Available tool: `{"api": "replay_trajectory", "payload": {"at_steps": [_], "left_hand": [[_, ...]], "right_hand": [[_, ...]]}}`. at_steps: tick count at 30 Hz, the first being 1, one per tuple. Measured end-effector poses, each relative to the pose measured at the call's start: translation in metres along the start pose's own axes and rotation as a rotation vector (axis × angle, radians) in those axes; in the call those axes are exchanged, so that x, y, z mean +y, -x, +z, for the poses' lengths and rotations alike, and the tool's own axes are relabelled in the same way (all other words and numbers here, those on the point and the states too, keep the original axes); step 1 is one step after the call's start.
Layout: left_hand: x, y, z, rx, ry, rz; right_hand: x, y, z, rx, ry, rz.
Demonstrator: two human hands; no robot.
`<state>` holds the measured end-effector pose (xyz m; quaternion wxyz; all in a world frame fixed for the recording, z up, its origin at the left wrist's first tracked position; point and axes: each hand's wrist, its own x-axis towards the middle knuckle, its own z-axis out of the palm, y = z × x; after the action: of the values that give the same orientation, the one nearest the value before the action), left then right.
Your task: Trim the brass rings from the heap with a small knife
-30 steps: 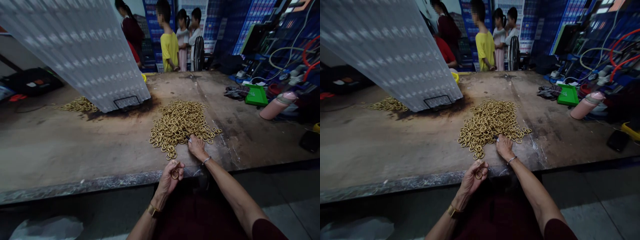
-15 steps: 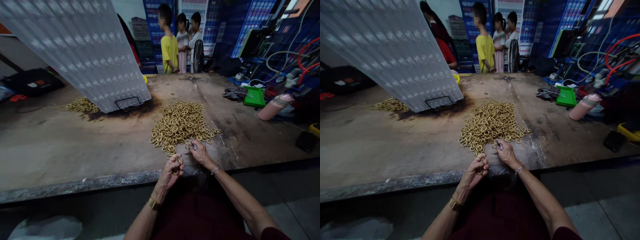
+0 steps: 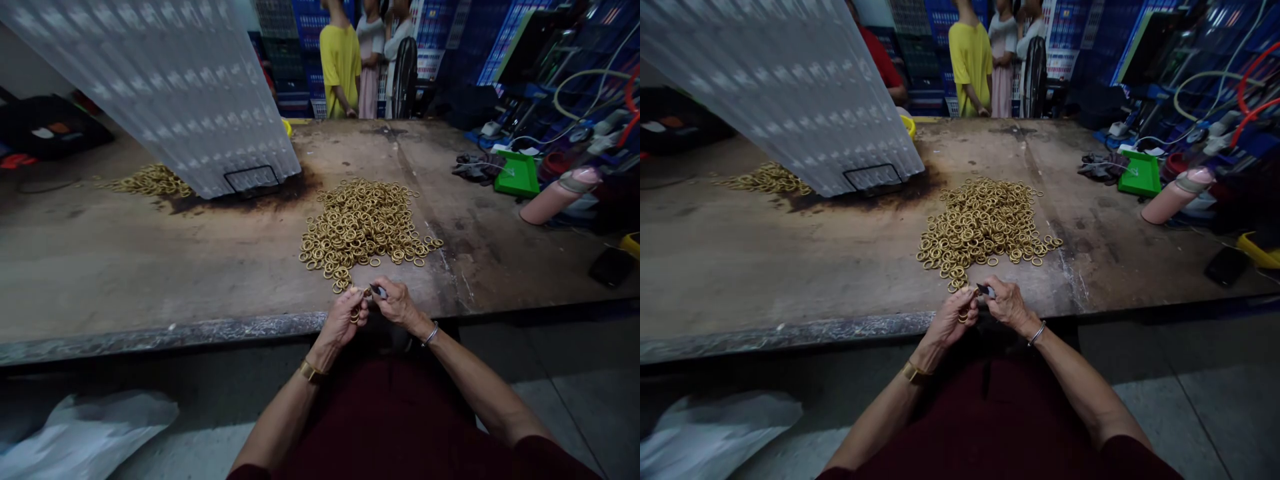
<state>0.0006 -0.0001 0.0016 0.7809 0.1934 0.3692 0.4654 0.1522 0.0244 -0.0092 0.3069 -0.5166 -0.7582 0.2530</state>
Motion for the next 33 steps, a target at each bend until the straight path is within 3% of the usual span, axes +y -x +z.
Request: {"api": "replay_trajectory", "payload": {"at_steps": [7, 13, 20, 24, 29, 33], "left_hand": [[-0.005, 0.0, -0.002, 0.011, -0.135, 0.082], [-0.007, 0.0, -0.003, -0.024, -0.214, 0.097], [-0.007, 0.003, 0.0, -0.065, -0.157, 0.097], [-0.006, 0.004, 0.001, -0.049, -0.141, 0.11], [-0.008, 0.001, -0.002, -0.036, -0.176, 0.173], [-0.009, 0.001, -0.002, -0.01, -0.215, 0.207]], "right_hand": [[-0.015, -0.006, -0.004, -0.04, -0.315, 0.24], [-0.017, -0.008, -0.004, -0.046, -0.353, 0.248], [-0.014, -0.009, -0.001, -0.043, -0.437, 0.31], [-0.007, -0.004, 0.0, 0.041, -0.201, 0.236], [-0.003, 0.006, 0.002, -0.09, 0.002, 0.023], [-0.004, 0.008, 0.003, -0.12, 0.05, -0.032]]}}
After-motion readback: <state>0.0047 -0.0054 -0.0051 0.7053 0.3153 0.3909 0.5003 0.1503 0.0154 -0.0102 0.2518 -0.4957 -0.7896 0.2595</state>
